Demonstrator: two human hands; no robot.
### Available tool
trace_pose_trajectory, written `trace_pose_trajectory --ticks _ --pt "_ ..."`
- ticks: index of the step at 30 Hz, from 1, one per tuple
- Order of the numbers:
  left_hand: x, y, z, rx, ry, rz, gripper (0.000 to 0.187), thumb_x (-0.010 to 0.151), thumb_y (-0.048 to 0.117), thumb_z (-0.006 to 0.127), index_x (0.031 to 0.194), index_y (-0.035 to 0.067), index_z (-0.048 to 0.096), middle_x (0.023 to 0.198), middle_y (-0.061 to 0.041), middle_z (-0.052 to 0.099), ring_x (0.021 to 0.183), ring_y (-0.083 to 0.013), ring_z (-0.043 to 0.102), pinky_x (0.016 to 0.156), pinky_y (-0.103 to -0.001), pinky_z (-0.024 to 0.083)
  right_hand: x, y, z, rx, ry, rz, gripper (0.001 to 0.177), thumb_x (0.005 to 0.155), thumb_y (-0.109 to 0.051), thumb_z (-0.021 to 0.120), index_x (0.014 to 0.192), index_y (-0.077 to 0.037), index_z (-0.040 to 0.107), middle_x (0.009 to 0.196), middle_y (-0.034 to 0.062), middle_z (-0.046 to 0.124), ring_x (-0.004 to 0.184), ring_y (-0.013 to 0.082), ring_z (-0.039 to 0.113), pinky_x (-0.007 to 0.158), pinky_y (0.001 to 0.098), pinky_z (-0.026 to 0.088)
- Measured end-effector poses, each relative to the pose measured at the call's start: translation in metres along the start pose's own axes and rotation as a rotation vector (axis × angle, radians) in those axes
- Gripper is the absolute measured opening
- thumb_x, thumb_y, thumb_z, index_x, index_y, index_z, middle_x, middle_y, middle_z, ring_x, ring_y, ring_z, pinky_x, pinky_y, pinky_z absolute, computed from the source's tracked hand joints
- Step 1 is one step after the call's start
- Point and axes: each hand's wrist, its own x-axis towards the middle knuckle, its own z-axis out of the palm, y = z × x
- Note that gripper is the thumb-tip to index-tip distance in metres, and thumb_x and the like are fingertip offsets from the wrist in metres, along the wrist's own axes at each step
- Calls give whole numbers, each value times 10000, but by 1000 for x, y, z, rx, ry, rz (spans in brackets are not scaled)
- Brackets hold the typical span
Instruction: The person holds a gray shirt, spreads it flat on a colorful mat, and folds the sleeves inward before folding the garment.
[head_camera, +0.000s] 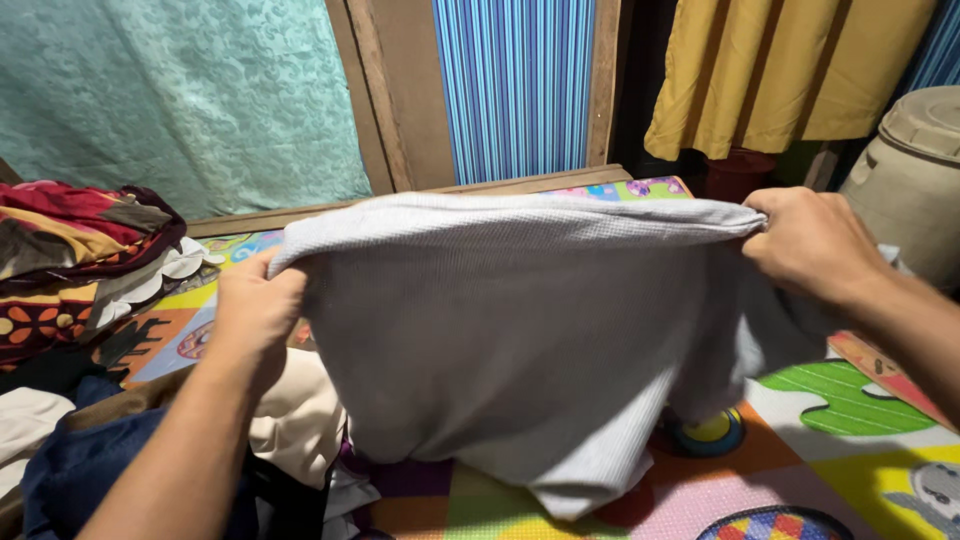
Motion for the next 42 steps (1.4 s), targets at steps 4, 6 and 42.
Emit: trace_pose_trajectory --ticks 4,6,42 --pt "3 -1 9 10 2 -72 250 1047 210 590 1068 -20 686 824 -42 560 638 -150 465 497 -340 361 6 15 28 341 -41 157 337 870 -3 598 1164 -22 761 779 252 691 646 373 638 647 518 493" --pt "-2 -9 17 52 -9 -170 298 1014 229 523 1058 -16 689 836 -47 613 689 -158 532 570 -336 427 8 20 37 550 -131 178 336 896 25 557 1173 9 746 758 299 660 579 426 578 547 593 441" --pt "-8 22 -27 1058 414 561 267 841 170 596 985 -32 697 1019 -244 660 931 -466 613 787 -555 462 -19 3 -7 837 -658 187 426 828 -194 672 1219 -30 711 1088 120 815 895 156 723 764 278 556"
